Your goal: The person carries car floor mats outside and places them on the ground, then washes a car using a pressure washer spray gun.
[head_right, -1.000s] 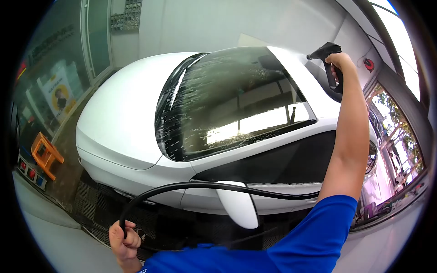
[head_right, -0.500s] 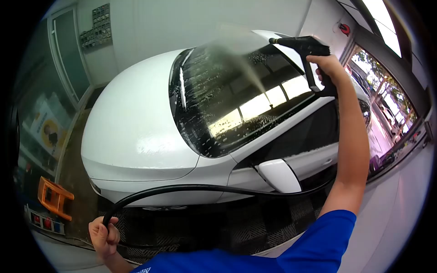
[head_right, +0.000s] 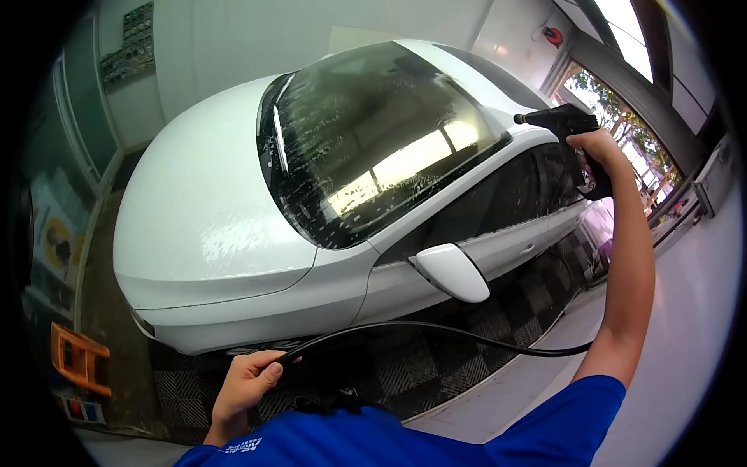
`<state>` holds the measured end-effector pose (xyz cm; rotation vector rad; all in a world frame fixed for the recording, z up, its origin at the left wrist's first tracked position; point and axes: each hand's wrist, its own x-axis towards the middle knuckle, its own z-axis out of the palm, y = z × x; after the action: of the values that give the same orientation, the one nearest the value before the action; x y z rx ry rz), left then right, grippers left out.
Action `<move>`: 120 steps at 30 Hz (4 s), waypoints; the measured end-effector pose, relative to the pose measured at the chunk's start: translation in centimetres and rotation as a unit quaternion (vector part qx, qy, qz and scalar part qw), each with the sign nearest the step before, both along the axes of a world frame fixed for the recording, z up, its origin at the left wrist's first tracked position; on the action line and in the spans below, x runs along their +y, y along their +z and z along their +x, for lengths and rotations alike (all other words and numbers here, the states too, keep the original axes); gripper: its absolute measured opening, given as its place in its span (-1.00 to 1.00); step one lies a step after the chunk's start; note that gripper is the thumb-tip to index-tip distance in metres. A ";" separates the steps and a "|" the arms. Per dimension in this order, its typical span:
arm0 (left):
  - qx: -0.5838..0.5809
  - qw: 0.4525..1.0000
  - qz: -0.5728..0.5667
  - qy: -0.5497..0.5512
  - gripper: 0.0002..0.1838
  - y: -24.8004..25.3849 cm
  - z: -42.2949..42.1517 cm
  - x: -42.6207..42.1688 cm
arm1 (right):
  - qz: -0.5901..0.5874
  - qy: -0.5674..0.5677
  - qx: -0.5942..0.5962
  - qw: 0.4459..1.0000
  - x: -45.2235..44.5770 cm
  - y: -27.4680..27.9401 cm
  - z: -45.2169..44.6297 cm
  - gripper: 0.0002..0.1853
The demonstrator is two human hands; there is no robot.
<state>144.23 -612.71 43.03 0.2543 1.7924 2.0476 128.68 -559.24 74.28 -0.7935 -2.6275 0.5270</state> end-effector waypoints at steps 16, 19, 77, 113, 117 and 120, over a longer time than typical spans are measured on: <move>-0.099 0.994 0.037 0.030 -0.69 -3.2 0.3 8.1 | -0.002 0.024 0.028 0.999 6.9 -2.9 -15.5 -0.70; -0.126 0.990 0.060 -0.019 -0.77 -4.7 -1.1 11.0 | -0.019 0.047 0.049 0.997 7.0 -3.0 -14.4 -0.68; -0.114 0.992 -0.033 -0.044 -0.70 -6.9 -7.8 20.8 | -0.022 0.100 0.020 0.995 11.3 -2.6 -26.5 -0.74; -0.114 0.990 0.024 0.083 -0.69 -6.8 -5.8 16.1 | 0.057 0.125 0.060 0.989 3.8 -1.1 -37.4 -0.62; -0.092 0.992 0.020 0.085 -0.69 -7.0 -5.2 16.2 | 0.028 0.127 0.090 0.987 3.4 -1.4 -35.2 -0.62; -0.103 0.991 0.021 0.080 -0.69 -7.0 -4.8 16.3 | -0.015 0.134 0.100 0.986 3.4 -1.9 -33.8 -0.76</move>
<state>139.46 -596.43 36.04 -0.0888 1.6925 2.1345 94.89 -555.85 72.40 -0.3713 -2.5551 0.6810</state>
